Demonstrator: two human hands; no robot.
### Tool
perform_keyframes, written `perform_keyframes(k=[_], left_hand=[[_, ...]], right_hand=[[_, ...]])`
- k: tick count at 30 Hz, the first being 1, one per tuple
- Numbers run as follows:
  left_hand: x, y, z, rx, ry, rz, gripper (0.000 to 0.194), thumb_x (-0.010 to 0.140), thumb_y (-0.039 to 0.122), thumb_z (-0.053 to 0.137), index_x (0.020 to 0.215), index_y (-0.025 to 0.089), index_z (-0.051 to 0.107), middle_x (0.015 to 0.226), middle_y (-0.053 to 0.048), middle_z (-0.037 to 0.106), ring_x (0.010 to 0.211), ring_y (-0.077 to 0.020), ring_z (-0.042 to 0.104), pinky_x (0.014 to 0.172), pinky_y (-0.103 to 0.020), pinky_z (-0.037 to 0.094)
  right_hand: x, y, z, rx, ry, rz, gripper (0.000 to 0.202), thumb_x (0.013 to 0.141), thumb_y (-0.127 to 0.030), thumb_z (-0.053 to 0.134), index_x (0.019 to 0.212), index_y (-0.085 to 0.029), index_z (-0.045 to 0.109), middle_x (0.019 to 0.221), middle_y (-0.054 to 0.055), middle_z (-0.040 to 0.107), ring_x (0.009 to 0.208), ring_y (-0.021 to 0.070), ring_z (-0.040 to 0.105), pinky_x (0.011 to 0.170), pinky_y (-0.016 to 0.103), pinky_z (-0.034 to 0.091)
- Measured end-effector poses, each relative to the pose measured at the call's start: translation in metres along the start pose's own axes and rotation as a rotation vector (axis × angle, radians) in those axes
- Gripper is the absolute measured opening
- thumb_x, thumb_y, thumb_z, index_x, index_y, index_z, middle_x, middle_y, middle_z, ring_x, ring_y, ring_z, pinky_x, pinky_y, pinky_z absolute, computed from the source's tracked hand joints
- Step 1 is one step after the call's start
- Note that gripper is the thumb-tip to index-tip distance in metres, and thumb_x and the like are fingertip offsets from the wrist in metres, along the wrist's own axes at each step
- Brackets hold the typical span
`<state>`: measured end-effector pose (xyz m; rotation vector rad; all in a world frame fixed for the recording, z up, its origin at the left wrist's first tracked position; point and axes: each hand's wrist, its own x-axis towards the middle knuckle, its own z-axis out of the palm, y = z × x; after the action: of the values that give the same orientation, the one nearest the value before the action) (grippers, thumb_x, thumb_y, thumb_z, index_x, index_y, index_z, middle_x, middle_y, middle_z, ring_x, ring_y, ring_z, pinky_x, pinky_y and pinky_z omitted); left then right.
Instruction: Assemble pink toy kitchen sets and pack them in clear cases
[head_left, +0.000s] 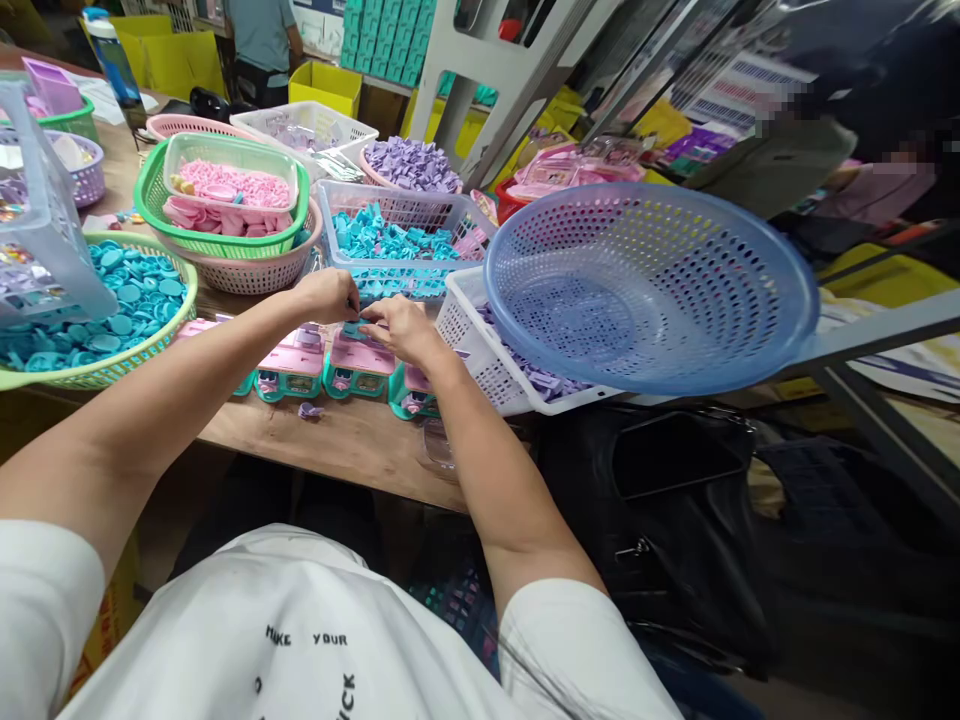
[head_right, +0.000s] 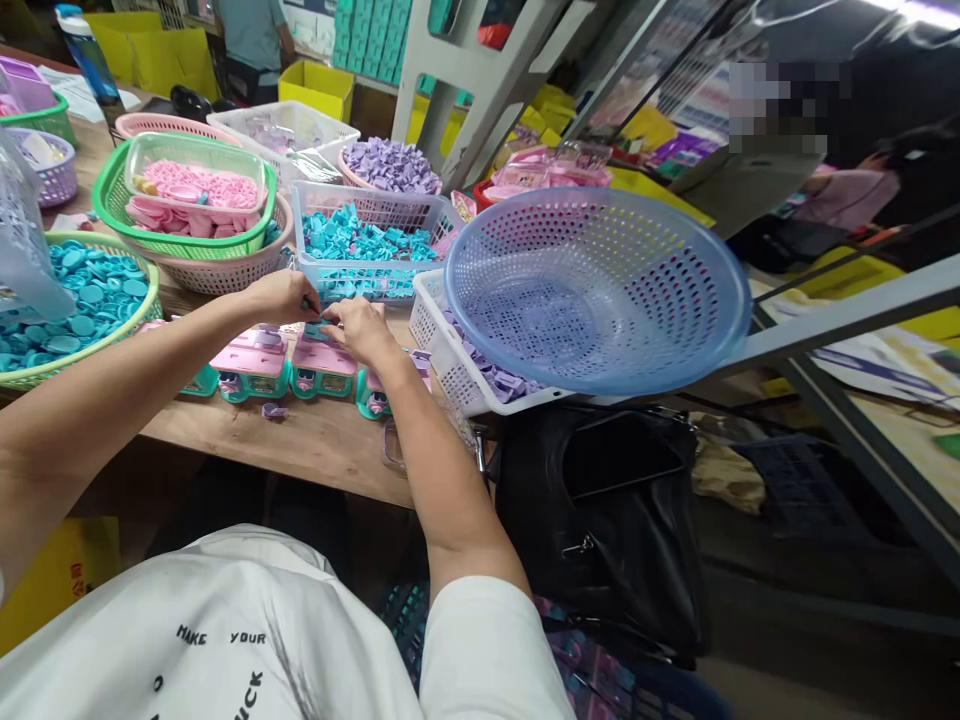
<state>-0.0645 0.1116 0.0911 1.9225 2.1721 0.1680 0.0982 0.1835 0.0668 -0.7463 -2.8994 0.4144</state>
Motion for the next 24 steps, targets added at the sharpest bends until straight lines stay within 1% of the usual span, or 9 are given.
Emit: perform_keyframes(k=[5, 11, 14, 16, 18, 21, 23, 24], left_hand=[[-0.008, 0.003, 0.001, -0.021, 0.009, 0.002, 0.031, 0.081, 0.032, 0.065, 0.104, 0.021, 0.081, 0.090, -0.002, 0.076, 0.085, -0.0192, 0.068, 0.073, -0.023, 0.045], [-0.012, 0.003, 0.012, -0.032, 0.059, 0.011, 0.022, 0.081, 0.028, 0.067, 0.098, 0.023, 0.081, 0.091, -0.005, 0.076, 0.088, -0.0204, 0.067, 0.077, -0.025, 0.045], [-0.016, 0.005, 0.015, -0.053, 0.091, -0.019, 0.018, 0.081, 0.027, 0.067, 0.092, 0.022, 0.081, 0.088, -0.007, 0.076, 0.087, -0.0216, 0.068, 0.075, -0.026, 0.045], [-0.021, 0.004, 0.014, -0.136, 0.121, -0.060, 0.014, 0.077, 0.028, 0.071, 0.085, 0.020, 0.080, 0.081, -0.006, 0.074, 0.083, -0.0213, 0.067, 0.071, -0.026, 0.044], [-0.027, 0.000, 0.011, -0.369, 0.168, -0.113, 0.018, 0.079, 0.034, 0.073, 0.082, 0.017, 0.078, 0.076, -0.005, 0.072, 0.076, -0.0189, 0.066, 0.067, -0.024, 0.043], [-0.039, -0.008, 0.003, -0.941, 0.250, -0.227, 0.040, 0.089, 0.052, 0.062, 0.084, 0.014, 0.073, 0.076, -0.005, 0.070, 0.061, -0.0134, 0.059, 0.057, -0.023, 0.041], [-0.050, -0.013, -0.002, -1.281, 0.264, -0.294, 0.049, 0.092, 0.061, 0.056, 0.084, 0.014, 0.070, 0.077, -0.005, 0.070, 0.056, -0.0111, 0.056, 0.052, -0.022, 0.040], [-0.055, -0.015, -0.005, -1.399, 0.263, -0.322, 0.051, 0.092, 0.063, 0.056, 0.083, 0.014, 0.068, 0.076, -0.005, 0.069, 0.055, -0.0107, 0.055, 0.051, -0.022, 0.040]], right_hand=[[-0.005, 0.001, 0.004, -0.073, 0.081, -0.073, 0.018, 0.092, -0.026, 0.069, 0.107, -0.019, 0.077, 0.109, 0.010, 0.076, 0.112, 0.0305, 0.059, 0.097, 0.046, 0.034], [-0.012, 0.000, 0.019, -0.111, 0.174, -0.113, 0.015, 0.095, -0.029, 0.066, 0.103, -0.021, 0.077, 0.105, 0.009, 0.075, 0.112, 0.0301, 0.056, 0.102, 0.049, 0.030], [-0.015, 0.000, 0.021, -0.098, 0.180, -0.110, 0.014, 0.094, -0.029, 0.066, 0.100, -0.022, 0.076, 0.104, 0.009, 0.075, 0.113, 0.0303, 0.055, 0.104, 0.052, 0.029], [-0.016, -0.001, 0.016, -0.081, 0.169, -0.125, 0.014, 0.094, -0.030, 0.067, 0.100, -0.022, 0.077, 0.105, 0.010, 0.075, 0.115, 0.0317, 0.054, 0.105, 0.054, 0.028], [-0.019, -0.006, 0.011, -0.025, 0.226, -0.131, 0.021, 0.094, -0.035, 0.066, 0.108, -0.023, 0.075, 0.113, 0.011, 0.073, 0.117, 0.0328, 0.054, 0.104, 0.054, 0.032], [-0.020, -0.025, 0.006, 0.114, 0.394, -0.141, 0.039, 0.095, -0.045, 0.063, 0.125, -0.023, 0.068, 0.125, 0.012, 0.068, 0.117, 0.0315, 0.055, 0.099, 0.048, 0.040], [-0.015, -0.043, 0.009, 0.196, 0.447, -0.202, 0.043, 0.093, -0.047, 0.065, 0.127, -0.021, 0.066, 0.125, 0.012, 0.066, 0.117, 0.0296, 0.055, 0.100, 0.044, 0.043], [-0.010, -0.052, 0.011, 0.231, 0.446, -0.242, 0.042, 0.093, -0.046, 0.065, 0.125, -0.020, 0.067, 0.122, 0.012, 0.067, 0.116, 0.0286, 0.056, 0.101, 0.043, 0.043]])
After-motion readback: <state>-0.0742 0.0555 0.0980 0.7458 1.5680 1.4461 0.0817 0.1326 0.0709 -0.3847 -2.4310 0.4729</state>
